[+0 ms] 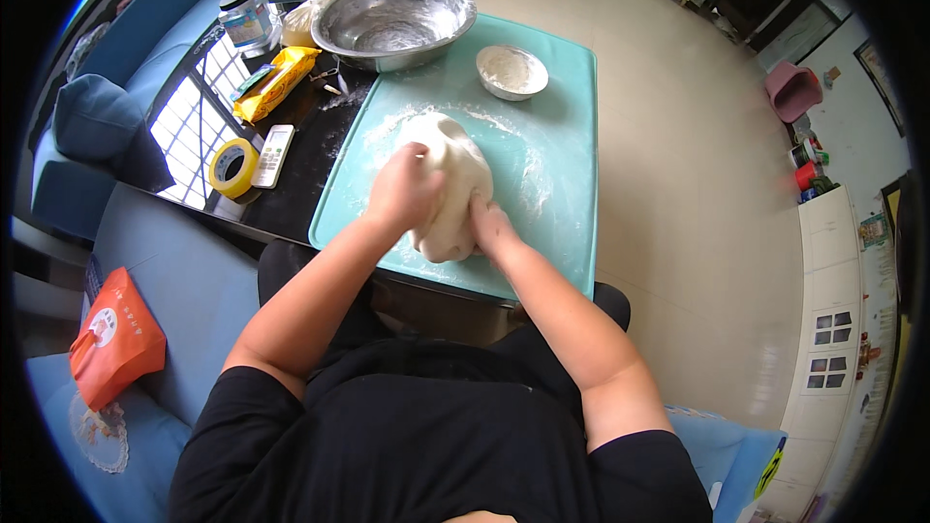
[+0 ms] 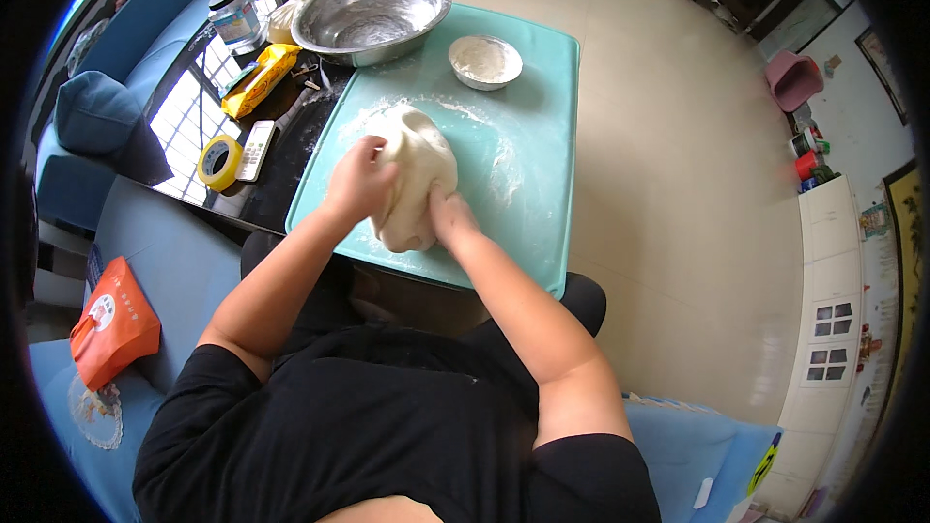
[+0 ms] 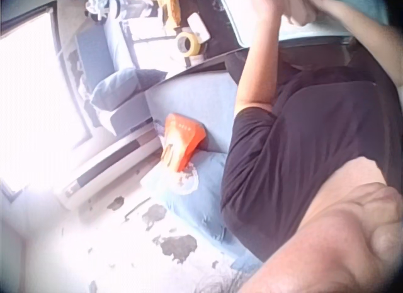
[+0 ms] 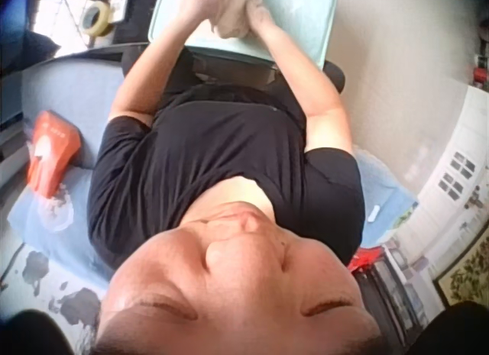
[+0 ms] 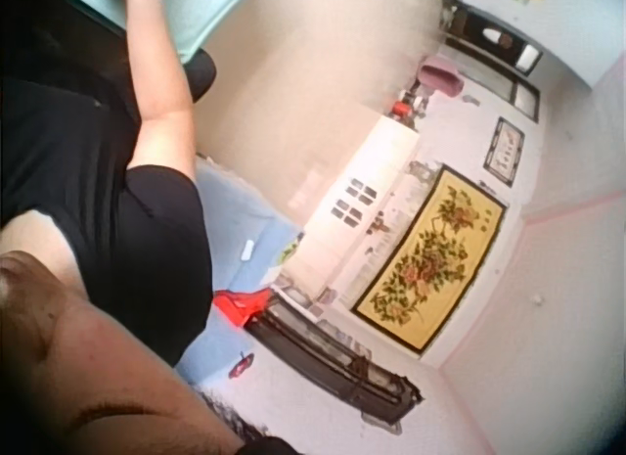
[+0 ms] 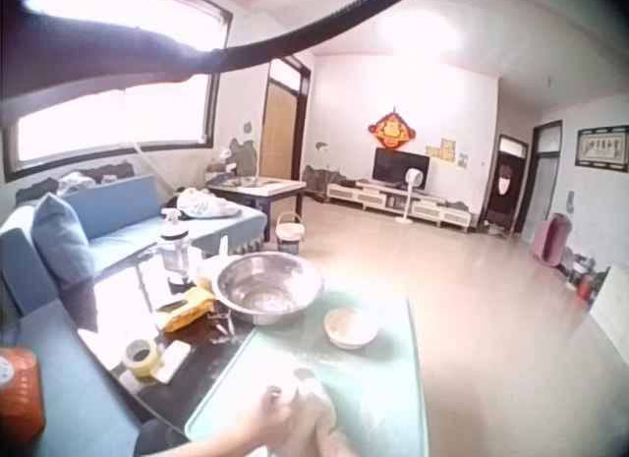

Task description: The person kneads a large ball of dough on a light blue cutting board. They repeatedly press, fold, and turn the dough by hand, occasionally adding flour from a small white bowl to prevent sticking.

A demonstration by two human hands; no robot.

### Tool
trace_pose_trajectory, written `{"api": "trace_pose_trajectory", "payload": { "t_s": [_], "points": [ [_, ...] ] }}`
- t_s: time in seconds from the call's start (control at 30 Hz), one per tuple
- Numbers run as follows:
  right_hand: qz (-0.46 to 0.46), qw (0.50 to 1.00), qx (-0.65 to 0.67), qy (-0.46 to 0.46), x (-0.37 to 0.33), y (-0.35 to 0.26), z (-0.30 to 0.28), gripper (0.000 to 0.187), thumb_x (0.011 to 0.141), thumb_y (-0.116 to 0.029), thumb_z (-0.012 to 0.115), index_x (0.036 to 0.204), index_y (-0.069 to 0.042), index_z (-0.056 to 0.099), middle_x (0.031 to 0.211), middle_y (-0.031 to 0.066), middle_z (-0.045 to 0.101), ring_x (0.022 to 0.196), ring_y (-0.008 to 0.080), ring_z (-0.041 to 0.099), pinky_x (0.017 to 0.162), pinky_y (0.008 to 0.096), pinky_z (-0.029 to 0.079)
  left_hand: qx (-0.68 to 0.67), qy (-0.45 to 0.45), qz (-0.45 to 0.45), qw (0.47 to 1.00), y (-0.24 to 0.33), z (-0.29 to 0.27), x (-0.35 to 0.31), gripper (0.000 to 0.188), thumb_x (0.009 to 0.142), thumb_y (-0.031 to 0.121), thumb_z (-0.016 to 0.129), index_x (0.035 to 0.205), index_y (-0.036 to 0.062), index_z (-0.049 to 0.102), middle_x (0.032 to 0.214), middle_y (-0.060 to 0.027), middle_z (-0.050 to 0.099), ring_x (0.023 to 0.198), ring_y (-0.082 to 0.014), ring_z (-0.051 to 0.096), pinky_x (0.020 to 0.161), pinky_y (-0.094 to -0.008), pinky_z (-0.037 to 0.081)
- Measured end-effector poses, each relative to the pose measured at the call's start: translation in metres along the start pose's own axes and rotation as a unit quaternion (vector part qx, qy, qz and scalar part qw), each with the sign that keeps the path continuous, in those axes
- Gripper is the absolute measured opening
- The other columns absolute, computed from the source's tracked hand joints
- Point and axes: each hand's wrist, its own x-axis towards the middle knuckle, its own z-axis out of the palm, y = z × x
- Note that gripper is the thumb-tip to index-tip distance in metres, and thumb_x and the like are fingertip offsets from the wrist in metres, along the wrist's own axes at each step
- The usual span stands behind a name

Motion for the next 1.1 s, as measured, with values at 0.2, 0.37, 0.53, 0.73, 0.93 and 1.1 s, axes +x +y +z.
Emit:
{"api": "trace_pose_trajectory", "payload": {
  "t_s": [0.2, 0.37, 0.53, 0.73, 0.93, 1.1],
  "points": [
    [-0.110, 0.961, -0.237, 0.084, -0.025, -0.036, -0.050, 0.044, 0.094, -0.036, 0.041, 0.119, -0.001, 0.054, 0.123, 0.0239, 0.054, 0.113, 0.0366, 0.054, 0.095, 0.0414, 0.043, 0.219, 0.098, 0.290, 0.926, 0.012, 0.032, 0.011, 0.064, 0.073, 0.043, 0.068, 0.122, 0.0055, 0.052, 0.126, -0.0185, 0.052, 0.124, -0.0332, 0.043, 0.103, -0.0431, 0.034],
    [-0.377, 0.905, 0.027, 0.197, 0.024, -0.043, -0.067, 0.027, 0.092, -0.021, 0.048, 0.109, -0.003, 0.056, 0.113, 0.0176, 0.058, 0.106, 0.0346, 0.054, 0.093, 0.0402, 0.043, 0.305, -0.123, 0.350, 0.877, 0.015, 0.073, 0.028, 0.066, 0.081, 0.044, 0.057, 0.135, 0.0098, 0.043, 0.139, -0.0156, 0.042, 0.130, -0.0381, 0.034, 0.110, -0.0525, 0.021],
    [-0.432, 0.874, -0.165, 0.147, 0.026, -0.064, -0.032, 0.030, 0.091, -0.024, 0.052, 0.111, -0.002, 0.058, 0.121, 0.0182, 0.055, 0.112, 0.0345, 0.053, 0.096, 0.0380, 0.042, 0.204, -0.104, 0.358, 0.905, 0.001, 0.085, 0.029, 0.070, 0.076, 0.047, 0.059, 0.133, 0.0086, 0.044, 0.140, -0.0163, 0.040, 0.132, -0.0404, 0.029, 0.110, -0.0554, 0.016],
    [-0.454, 0.870, -0.108, 0.160, 0.043, -0.059, -0.034, 0.034, 0.086, -0.024, 0.056, 0.109, 0.000, 0.058, 0.121, 0.0186, 0.055, 0.112, 0.0352, 0.053, 0.096, 0.0407, 0.043, 0.227, -0.119, 0.387, 0.886, 0.002, 0.092, 0.050, 0.069, 0.068, 0.050, 0.062, 0.123, 0.0098, 0.050, 0.131, -0.0146, 0.045, 0.127, -0.0371, 0.033, 0.108, -0.0521, 0.020],
    [-0.466, 0.840, -0.159, 0.228, 0.056, -0.065, -0.027, 0.034, 0.084, -0.025, 0.057, 0.107, -0.001, 0.057, 0.116, 0.0204, 0.057, 0.106, 0.0382, 0.054, 0.092, 0.0443, 0.043, 0.161, -0.092, 0.442, 0.878, -0.020, 0.102, 0.078, 0.065, 0.068, 0.053, 0.061, 0.119, 0.0139, 0.054, 0.127, -0.0087, 0.051, 0.122, -0.0324, 0.040, 0.105, -0.0489, 0.023],
    [-0.450, 0.843, -0.156, 0.249, 0.069, -0.073, -0.027, 0.029, 0.087, -0.026, 0.054, 0.103, -0.002, 0.057, 0.112, 0.0178, 0.058, 0.102, 0.0366, 0.055, 0.088, 0.0441, 0.044, 0.188, -0.032, 0.460, 0.867, -0.022, 0.104, 0.088, 0.062, 0.069, 0.055, 0.059, 0.118, 0.0162, 0.055, 0.126, -0.0054, 0.054, 0.121, -0.0296, 0.042, 0.104, -0.0466, 0.026]
  ]
}}
